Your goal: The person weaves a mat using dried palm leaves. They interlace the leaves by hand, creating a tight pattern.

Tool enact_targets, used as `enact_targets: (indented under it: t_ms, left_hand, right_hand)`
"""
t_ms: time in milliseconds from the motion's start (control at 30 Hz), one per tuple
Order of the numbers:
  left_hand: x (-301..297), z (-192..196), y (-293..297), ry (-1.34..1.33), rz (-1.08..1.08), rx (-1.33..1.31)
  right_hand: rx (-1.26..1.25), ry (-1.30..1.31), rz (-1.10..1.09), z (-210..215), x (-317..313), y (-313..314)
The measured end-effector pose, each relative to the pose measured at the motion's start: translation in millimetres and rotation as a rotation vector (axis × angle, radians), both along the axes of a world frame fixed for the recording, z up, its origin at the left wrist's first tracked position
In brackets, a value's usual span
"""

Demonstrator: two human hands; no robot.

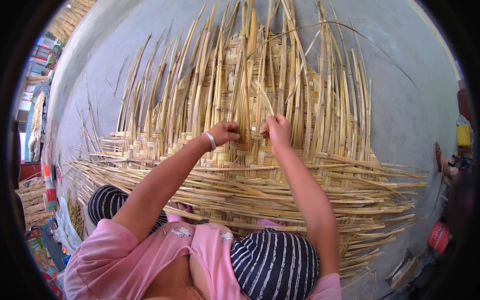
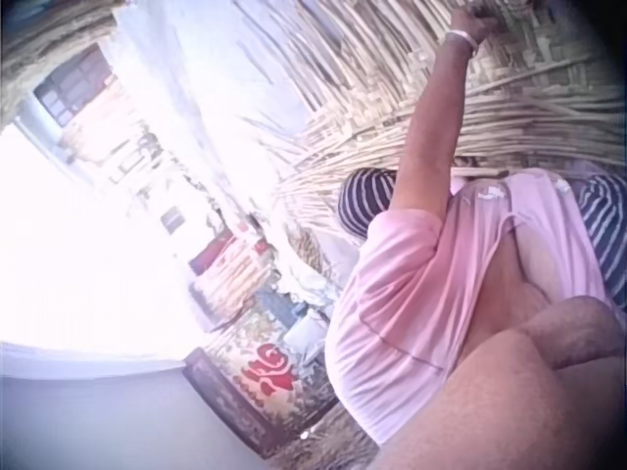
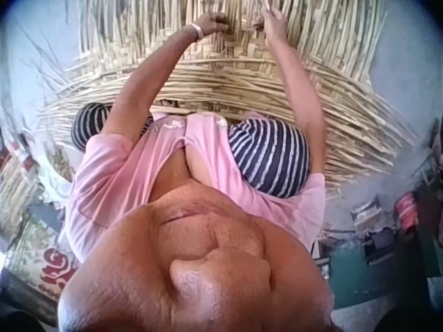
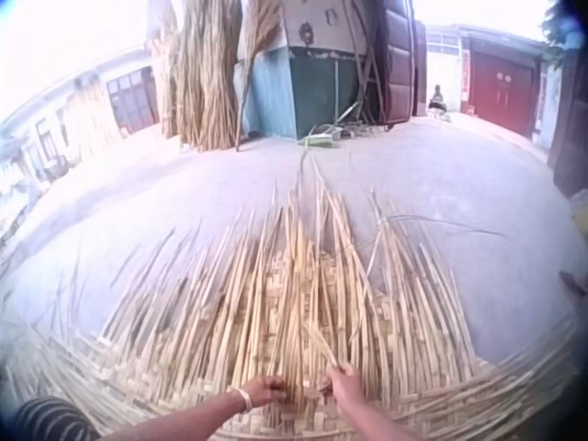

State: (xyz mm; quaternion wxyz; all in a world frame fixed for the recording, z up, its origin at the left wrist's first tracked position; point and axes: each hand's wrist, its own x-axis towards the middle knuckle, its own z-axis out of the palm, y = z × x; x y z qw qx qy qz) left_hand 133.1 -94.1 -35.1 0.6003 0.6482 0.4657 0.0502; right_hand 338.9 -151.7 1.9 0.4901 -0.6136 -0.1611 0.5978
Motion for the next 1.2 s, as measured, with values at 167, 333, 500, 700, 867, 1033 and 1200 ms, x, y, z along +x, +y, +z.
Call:
enact_targets:
  t_ms: [167, 333, 500, 700, 867, 1033, 1200]
  left_hand:
    - [4.6, 4.3, 1.0, 0.017, 0.040, -0.098]
    - [1.6, -2.2, 2.4, 0.071, 0.033, -0.088]
    - [0.5, -13.3, 0.2, 0.046, 0.085, -0.018]
    - [4.3, -8.3, 3.5, 0.024, 0.024, -0.006]
    - [-1.7, -13.0, 5.9, 0.034, -0.014, 0.030]
    - [1.5, -11.2, 4.1, 0.047, -0.019, 0.027]
    - [4.7, -5.5, -3.5, 0.116, -0.013, 0.072]
  right_hand:
    - [-0.028, 0.250, -0.354, -18.2, 4.7, -27.4]
    - [0.190, 0.333, -0.424, -2.1, 20.1, -10.5]
    - [0.313, 0.346, -0.361, 18.8, 63.6, -6.6]
    - [0.181, 0.120, -0.625, -12.0, 138.3, -64.2]
    - [0.099, -0.154, -0.425, 10.9, 143.2, -98.0]
    - [-0.014, -0.337, -0.064, 35.3, 145.9, -100.3]
    - [0.100, -0.121, -0.562, 19.5, 171.2, -92.0]
